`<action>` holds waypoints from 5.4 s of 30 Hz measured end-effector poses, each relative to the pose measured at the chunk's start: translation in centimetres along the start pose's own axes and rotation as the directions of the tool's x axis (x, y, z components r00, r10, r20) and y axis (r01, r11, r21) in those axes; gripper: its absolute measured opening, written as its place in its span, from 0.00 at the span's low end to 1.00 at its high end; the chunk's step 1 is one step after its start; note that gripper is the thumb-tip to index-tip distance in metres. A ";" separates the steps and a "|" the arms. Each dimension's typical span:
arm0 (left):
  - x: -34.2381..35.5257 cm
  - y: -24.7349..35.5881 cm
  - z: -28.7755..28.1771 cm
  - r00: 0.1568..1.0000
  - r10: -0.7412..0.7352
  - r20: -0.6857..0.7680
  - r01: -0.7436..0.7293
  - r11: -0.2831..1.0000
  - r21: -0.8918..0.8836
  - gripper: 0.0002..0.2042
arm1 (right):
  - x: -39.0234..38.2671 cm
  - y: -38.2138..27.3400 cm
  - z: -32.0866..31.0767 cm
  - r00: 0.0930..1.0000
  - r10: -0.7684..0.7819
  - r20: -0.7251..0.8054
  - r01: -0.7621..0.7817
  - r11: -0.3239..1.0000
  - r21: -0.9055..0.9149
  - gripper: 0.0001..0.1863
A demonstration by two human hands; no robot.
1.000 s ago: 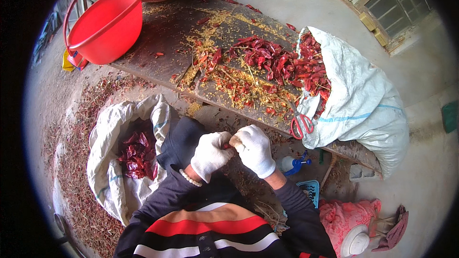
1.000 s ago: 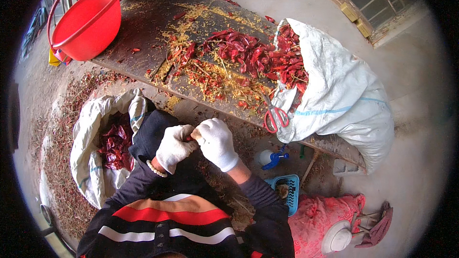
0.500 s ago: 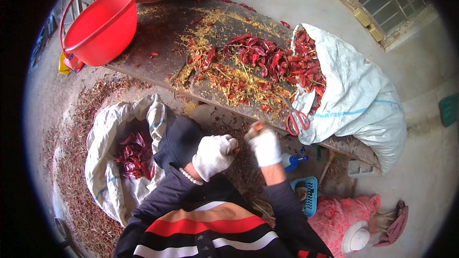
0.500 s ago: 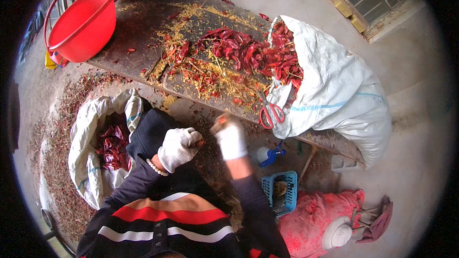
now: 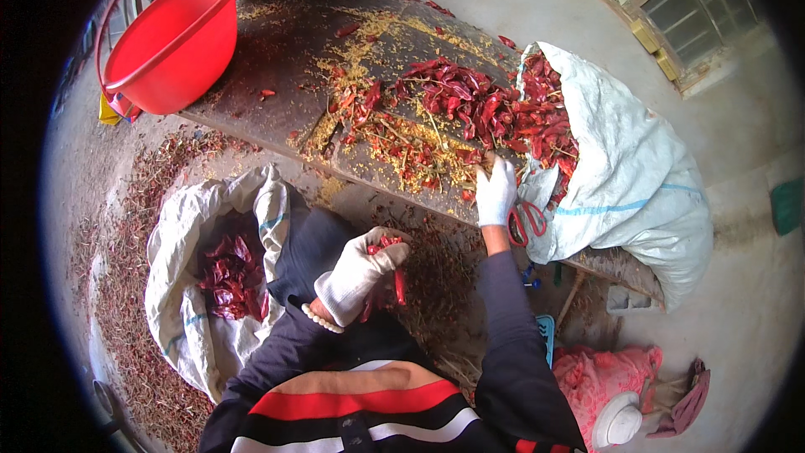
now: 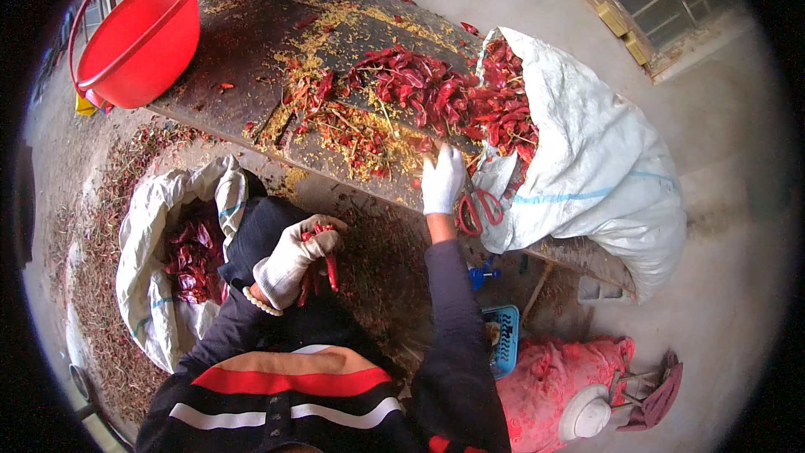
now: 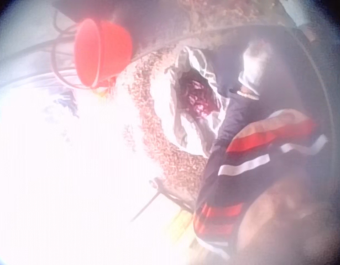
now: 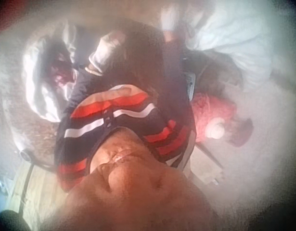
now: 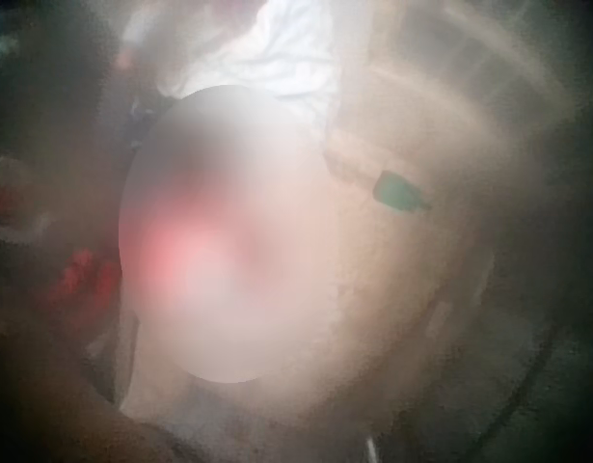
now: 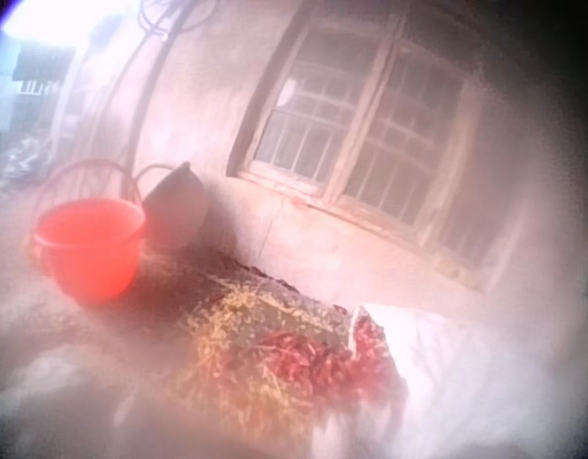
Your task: The person sits on the floor and removes stems from dried red peppers using a pair of scissors. They pick peppers from a pile on a low table, cut the stems, and place the trimmed peppers into a white sack.
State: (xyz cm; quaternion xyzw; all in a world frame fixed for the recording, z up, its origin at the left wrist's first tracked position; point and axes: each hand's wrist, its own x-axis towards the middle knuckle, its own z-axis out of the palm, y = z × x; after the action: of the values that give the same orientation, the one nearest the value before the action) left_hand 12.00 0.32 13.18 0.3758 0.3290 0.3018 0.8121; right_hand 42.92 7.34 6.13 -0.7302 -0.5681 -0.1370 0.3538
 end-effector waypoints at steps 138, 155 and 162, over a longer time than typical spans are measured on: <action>1.0 -3.2 -0.7 0.854 0.495 -0.160 -0.395 0.818 0.418 0.07 | -6.2 -15.4 -11.2 0.870 -0.267 0.415 -0.022 0.819 0.573 0.10; -0.1 -1.4 0.3 0.790 0.602 0.114 -0.399 0.365 0.841 0.08 | -7.5 -14.8 -9.8 0.712 -0.002 0.702 -0.550 0.621 0.559 0.09; 0.1 -2.2 0.4 0.693 0.651 0.311 -0.509 0.135 0.850 0.08 | -7.9 -13.3 -10.0 0.375 0.048 0.926 -0.908 0.218 0.357 0.07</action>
State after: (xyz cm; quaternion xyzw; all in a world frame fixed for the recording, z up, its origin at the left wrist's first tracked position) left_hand 12.90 -0.99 11.54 0.8212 0.3165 0.3900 0.2709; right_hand 30.09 -3.78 13.27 -0.5641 -0.3257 0.6371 0.4121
